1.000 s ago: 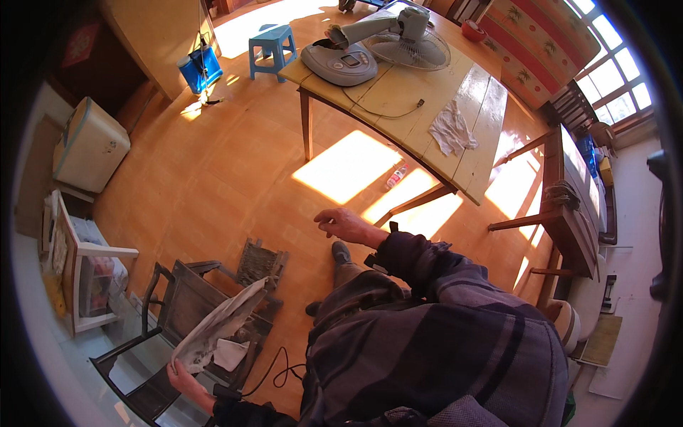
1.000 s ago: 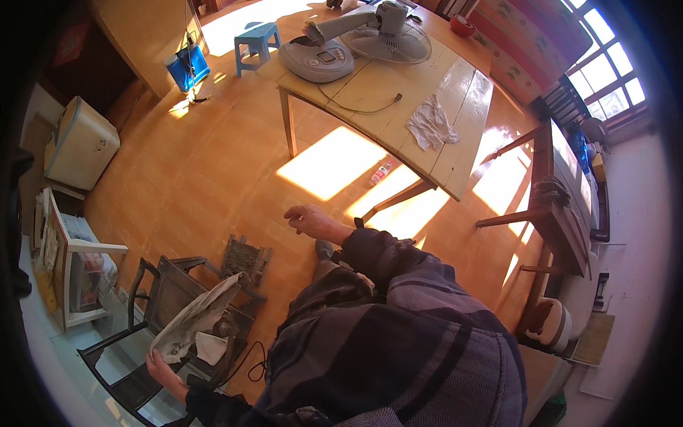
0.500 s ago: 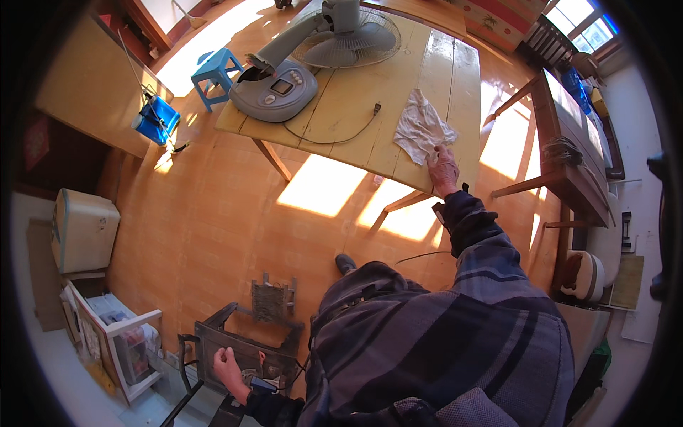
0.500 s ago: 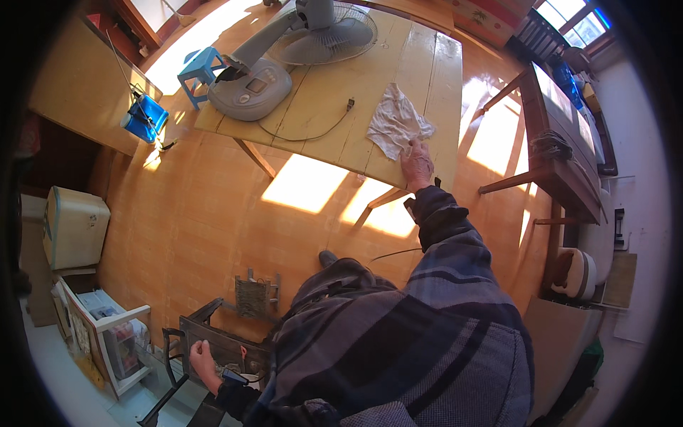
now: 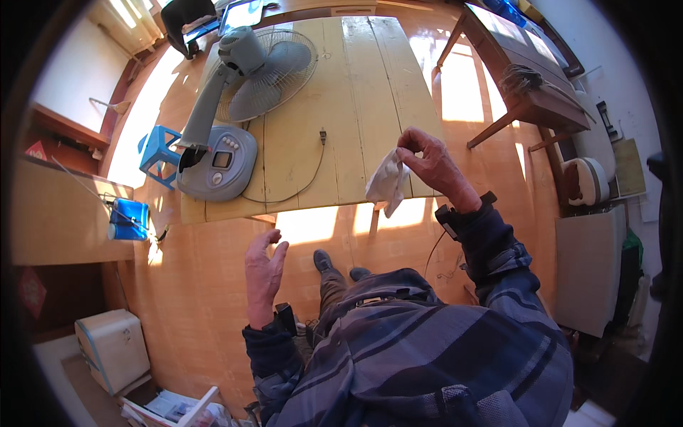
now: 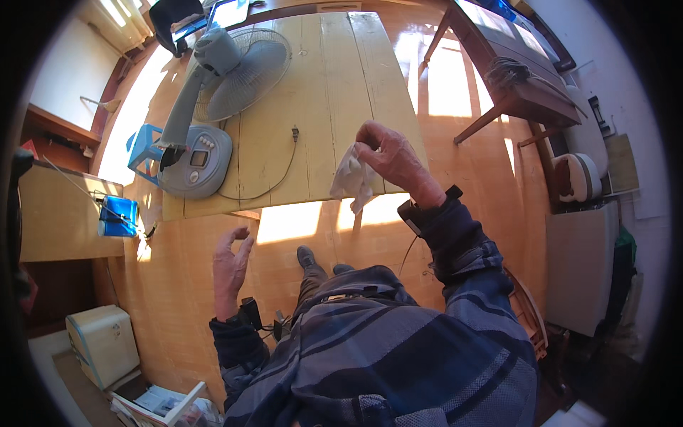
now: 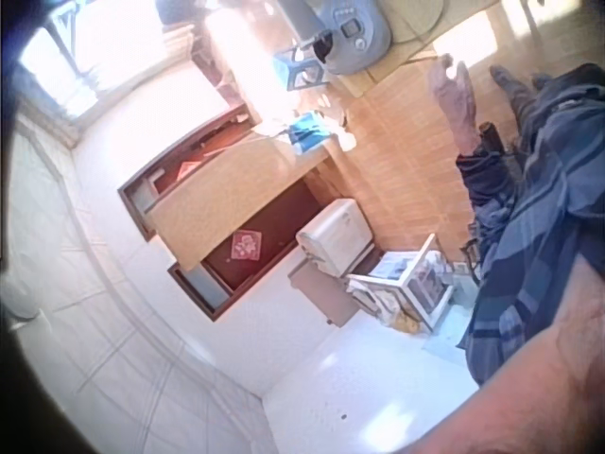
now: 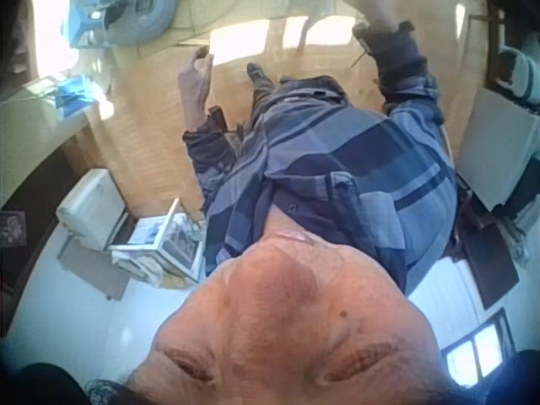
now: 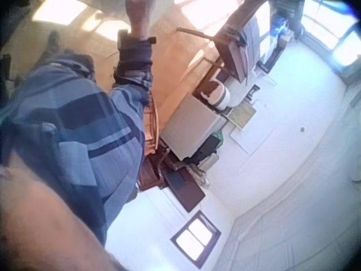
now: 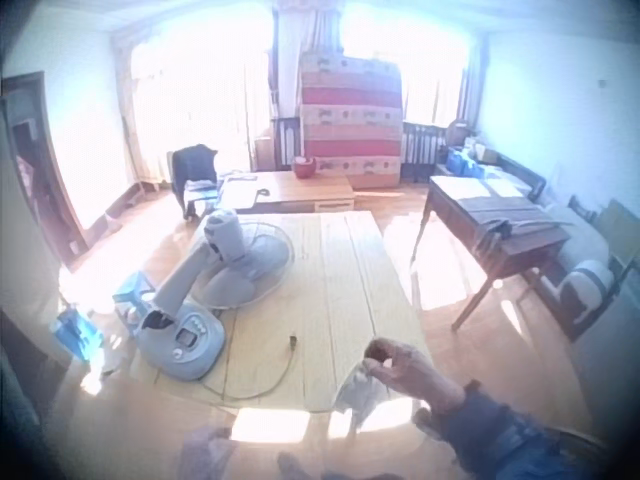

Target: The person wipes a wooden chair with a cloth, then retrieves a plastic bag and scissors from a nearby table. They cut a strip from the plastic bag, thread it through the chair's slats, and tie it to secure the chair. The chair is then placed upright.

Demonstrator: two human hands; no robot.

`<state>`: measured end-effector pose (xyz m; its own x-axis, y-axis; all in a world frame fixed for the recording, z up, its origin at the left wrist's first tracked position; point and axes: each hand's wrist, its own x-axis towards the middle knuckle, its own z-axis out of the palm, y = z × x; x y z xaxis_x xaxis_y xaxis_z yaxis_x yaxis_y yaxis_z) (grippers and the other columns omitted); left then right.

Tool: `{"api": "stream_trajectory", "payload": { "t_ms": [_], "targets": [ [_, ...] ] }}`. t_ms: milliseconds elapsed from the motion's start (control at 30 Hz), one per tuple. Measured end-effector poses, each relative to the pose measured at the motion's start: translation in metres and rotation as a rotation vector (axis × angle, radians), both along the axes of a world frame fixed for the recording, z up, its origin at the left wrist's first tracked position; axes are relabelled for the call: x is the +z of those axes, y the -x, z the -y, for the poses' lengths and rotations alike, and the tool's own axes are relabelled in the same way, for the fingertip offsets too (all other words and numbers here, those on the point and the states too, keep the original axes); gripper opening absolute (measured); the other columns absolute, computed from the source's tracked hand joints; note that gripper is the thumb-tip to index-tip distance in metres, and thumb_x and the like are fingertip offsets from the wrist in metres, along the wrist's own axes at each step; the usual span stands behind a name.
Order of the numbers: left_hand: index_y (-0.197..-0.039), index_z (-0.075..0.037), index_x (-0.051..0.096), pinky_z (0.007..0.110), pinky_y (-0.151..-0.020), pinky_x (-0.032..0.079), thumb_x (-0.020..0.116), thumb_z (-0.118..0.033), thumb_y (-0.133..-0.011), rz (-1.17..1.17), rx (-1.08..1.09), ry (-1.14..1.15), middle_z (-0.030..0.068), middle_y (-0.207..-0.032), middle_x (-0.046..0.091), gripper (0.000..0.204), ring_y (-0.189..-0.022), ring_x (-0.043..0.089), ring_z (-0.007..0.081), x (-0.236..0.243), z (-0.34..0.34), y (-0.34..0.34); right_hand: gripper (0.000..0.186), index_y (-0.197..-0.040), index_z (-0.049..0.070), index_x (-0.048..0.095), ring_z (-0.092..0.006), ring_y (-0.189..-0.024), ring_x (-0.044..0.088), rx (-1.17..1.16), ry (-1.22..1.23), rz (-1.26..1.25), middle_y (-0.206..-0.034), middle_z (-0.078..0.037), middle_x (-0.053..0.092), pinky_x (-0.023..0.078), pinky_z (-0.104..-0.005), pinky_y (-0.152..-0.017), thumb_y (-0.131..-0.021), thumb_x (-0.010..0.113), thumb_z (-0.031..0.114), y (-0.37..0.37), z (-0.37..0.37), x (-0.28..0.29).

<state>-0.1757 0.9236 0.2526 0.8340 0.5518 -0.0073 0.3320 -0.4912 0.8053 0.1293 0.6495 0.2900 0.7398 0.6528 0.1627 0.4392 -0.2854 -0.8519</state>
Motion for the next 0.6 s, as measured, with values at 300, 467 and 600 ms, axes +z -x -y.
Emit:
{"api": "stream_trajectory", "payload": {
  "t_ms": [300, 467, 600],
  "targets": [
    [-0.104, 0.0, 0.074, 0.037, -0.087, 0.051, 0.077, -0.025, -0.094, 0.045, -0.732, 0.369, 0.0143, -0.1, 0.073, 0.027, -0.095, 0.068, 0.0245, 0.071, 0.049, -0.175, 0.009, -0.103, 0.0, 0.069, -0.0088, -0.081, 0.066, -0.09, -0.186, -0.381, -0.089, -0.003, 0.071, 0.058, -0.0261, -0.075, -0.098, 0.071, 0.008, 0.075, -0.018, 0.038],
    [-0.102, 0.0, 0.074, 0.033, -0.08, 0.05, 0.077, -0.024, -0.093, -0.146, -1.076, 0.324, 0.0056, -0.094, 0.065, 0.025, -0.088, 0.06, 0.0152, 0.035, 0.077, -0.204, 0.01, -0.11, 0.001, 0.069, -0.0098, -0.079, 0.066, -0.303, -0.467, -0.51, -0.091, -0.002, 0.071, 0.057, -0.0246, -0.072, -0.1, 0.068, 0.006, 0.103, 0.03, 0.039],
    [-0.092, -0.006, 0.076, 0.04, -0.08, 0.051, 0.08, -0.016, -0.082, 0.168, -1.168, -0.285, 0.0112, -0.088, 0.062, 0.015, -0.085, 0.062, 0.0286, 0.012, 0.103, -0.222, 0.013, -0.113, 0.003, 0.07, -0.0082, -0.084, 0.065, -0.363, -0.781, -0.45, -0.094, -0.002, 0.07, 0.055, -0.0228, -0.075, -0.101, 0.068, 0.006, 0.122, 0.065, 0.043]
  ]
}}
